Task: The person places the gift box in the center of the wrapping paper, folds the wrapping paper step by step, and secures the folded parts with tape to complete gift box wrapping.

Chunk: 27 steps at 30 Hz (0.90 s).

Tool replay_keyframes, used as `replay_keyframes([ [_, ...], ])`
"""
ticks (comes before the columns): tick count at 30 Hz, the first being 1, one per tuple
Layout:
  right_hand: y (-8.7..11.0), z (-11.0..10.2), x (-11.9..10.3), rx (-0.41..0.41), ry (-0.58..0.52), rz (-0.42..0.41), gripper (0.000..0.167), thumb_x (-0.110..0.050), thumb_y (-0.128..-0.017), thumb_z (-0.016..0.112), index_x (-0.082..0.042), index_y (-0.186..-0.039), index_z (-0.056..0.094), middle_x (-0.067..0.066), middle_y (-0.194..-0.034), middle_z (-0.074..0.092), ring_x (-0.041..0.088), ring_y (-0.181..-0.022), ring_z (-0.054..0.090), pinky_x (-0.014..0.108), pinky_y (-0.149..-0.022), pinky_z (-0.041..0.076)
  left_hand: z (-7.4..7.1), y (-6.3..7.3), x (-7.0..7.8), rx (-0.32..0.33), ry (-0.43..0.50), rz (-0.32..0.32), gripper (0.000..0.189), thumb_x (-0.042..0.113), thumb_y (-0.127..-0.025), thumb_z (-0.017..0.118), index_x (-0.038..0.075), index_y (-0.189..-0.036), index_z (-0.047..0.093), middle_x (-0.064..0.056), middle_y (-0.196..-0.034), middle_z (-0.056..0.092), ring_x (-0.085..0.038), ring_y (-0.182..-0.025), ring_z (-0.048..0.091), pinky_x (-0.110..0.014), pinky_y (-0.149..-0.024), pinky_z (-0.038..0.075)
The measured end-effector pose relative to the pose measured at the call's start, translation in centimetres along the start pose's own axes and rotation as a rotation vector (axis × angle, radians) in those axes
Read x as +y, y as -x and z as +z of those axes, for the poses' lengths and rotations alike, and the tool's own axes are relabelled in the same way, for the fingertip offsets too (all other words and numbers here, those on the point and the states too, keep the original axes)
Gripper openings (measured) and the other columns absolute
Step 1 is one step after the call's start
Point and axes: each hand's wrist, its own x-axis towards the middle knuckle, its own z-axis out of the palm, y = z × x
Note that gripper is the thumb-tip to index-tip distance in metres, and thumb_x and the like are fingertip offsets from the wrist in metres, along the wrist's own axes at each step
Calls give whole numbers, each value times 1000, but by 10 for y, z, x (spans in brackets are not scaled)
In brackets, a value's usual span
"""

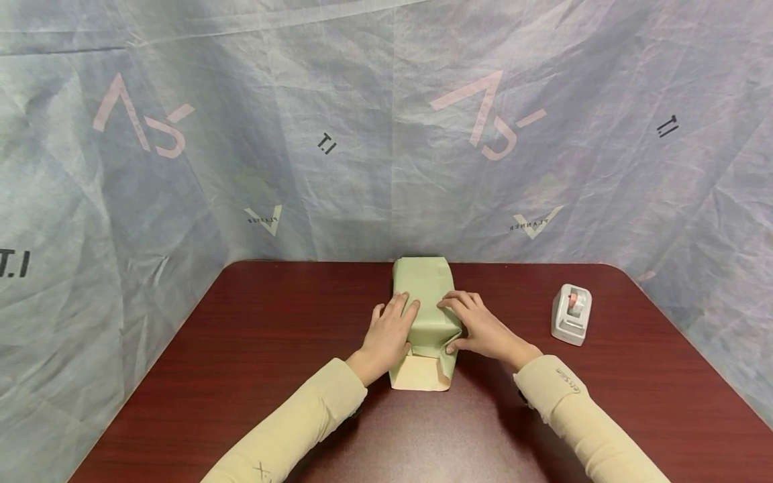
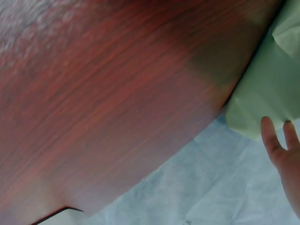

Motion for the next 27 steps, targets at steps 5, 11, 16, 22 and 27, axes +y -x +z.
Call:
replay_keyframes([
  [5, -1, 4, 2, 13, 67, 7, 83, -39, -57, 83, -9, -126, 48, 13, -130, 43, 35, -116, 38, 47, -96, 37, 0, 0, 0, 0, -5, -1, 80, 24, -73, 77, 13, -139, 34, -13, -145, 31, -27, -135, 30, -46, -99, 34],
  [11, -1, 11, 1, 80, 143, 16, 68, -38, -68, 79, -10, -123, 51, 10, -125, 46, 32, -111, 42, 46, -93, 38, 0, 0, 0, 8, -21, 4, 79, 26, -72, 77, 14, -139, 35, -13, -144, 33, -27, -134, 31, -46, -98, 35],
  [16, -2, 16, -2, 127, 209, 15, 65, -38, -68, 78, -10, -120, 51, 10, -123, 47, 30, -108, 43, 46, -87, 41, 2, -1, -1, 27, -36, 9, 79, 26, -71, 78, 13, -137, 37, -13, -143, 34, -27, -133, 33, -46, -96, 36],
  [22, -1, 16, -2, 110, 200, 18, 64, -37, -70, 76, -8, -121, 49, 12, -124, 45, 32, -109, 42, 46, -88, 41, 3, -1, -2, 46, -27, 15, 77, 25, -71, 78, 12, -135, 39, -14, -141, 36, -27, -132, 35, -46, -95, 36],
  [27, -1, 5, -2, 37, 54, 9, 68, -33, -70, 78, -7, -125, 49, 13, -128, 43, 33, -114, 38, 47, -93, 38, 7, 0, -3, 78, -22, 29, 81, 24, -70, 78, 11, -137, 35, -14, -142, 34, -27, -133, 33, -46, -94, 35],
])
